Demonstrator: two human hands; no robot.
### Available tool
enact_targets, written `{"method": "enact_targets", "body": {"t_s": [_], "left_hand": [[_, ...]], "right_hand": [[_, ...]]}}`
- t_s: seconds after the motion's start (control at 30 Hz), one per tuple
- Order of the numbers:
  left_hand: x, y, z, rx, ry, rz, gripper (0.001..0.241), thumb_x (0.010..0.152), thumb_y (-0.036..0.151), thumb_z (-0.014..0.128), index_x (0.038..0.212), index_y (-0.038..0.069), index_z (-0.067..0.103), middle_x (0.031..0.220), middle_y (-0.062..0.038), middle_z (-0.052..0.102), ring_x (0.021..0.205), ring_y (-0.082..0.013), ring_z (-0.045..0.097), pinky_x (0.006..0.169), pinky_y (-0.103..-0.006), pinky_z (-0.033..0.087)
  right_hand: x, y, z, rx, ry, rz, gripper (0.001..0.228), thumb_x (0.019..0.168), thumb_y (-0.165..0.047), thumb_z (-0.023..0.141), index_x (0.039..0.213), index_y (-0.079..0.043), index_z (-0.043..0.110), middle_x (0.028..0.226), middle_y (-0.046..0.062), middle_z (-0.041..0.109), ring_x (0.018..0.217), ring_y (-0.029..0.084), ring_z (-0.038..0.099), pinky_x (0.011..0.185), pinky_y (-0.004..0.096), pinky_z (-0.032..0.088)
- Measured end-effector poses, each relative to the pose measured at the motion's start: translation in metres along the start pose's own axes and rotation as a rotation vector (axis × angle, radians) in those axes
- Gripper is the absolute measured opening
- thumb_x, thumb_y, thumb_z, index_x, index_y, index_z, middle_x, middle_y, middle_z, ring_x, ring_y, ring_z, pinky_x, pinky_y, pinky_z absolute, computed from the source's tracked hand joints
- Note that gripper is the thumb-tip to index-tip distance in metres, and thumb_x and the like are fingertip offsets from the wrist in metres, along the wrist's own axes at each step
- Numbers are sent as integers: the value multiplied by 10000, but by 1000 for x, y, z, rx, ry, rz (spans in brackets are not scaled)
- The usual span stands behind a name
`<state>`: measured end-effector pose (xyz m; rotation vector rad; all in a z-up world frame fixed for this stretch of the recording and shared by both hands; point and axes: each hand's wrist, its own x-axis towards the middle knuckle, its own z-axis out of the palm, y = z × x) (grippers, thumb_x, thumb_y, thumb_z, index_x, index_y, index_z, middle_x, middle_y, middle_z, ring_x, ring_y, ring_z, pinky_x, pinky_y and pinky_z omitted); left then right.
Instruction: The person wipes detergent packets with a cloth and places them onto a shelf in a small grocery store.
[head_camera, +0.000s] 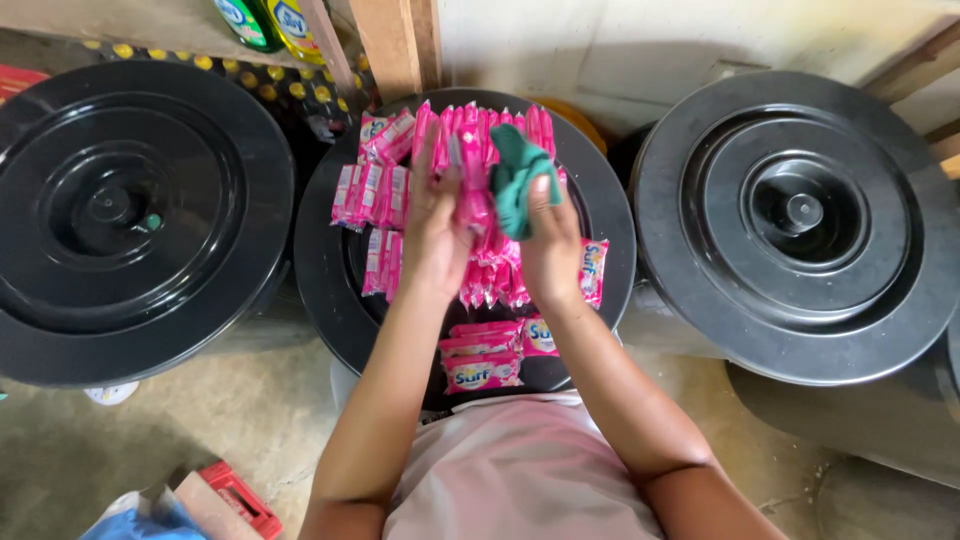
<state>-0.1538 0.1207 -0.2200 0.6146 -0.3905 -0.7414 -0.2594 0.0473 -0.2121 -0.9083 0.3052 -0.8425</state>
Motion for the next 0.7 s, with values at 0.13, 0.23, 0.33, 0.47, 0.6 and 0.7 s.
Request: {"method": "enact_targets", "body": {"t_s": [0.13,0.23,0.33,0.47,0.6,0.7], "left_hand": [[5,-9,7,14,-31,-2,554,1092,349,470,1582,94,426,1609,-45,471,1472,-180,478,1235,-357,368],[24,-30,-30,-119,53,-95,581,1074,393,421,1548,61,463,1542,-88,529,1412,-241,511,1187,-387,382],[27,-13,-21,-19,22,86,538,1101,337,478,1550,41,476,1566,-63,521,1475,-196,466,1259,-370,339],[15,-50,-51,-244,93,-138,527,1099,386,483,1515,63,508,1428,-106,569,1336,-260,514,1151,-425,383],[-5,-46,-30,-151,161,-145,524,1032,385,506,1472,102,526,1452,-66,586,1354,-219,538,1144,-392,405],[11,-43,-63,-182,187,-140,519,1061,391,495,1475,80,528,1440,-91,586,1331,-242,541,1143,-413,408]], "right_hand": [[1,-4,22,-610,-241,-336,565,1177,-327,388,1615,28,339,1732,200,277,1633,318,243,1344,400,179],[-6,4,29,-741,-357,-357,583,1183,-277,376,1660,18,217,1777,184,120,1673,316,71,1365,412,81],[-11,4,37,-800,-420,-315,563,1157,-212,415,1651,8,257,1766,192,128,1663,324,107,1347,412,107],[19,16,27,-762,-393,-397,521,1155,-162,425,1639,-12,304,1760,194,200,1664,316,171,1356,413,154],[42,31,20,-573,-139,-308,527,1147,-160,412,1633,-1,286,1675,193,397,1577,305,365,1306,400,273],[21,47,26,-554,-145,-293,508,1150,-150,404,1625,2,313,1661,187,422,1551,299,414,1291,388,320]]}}
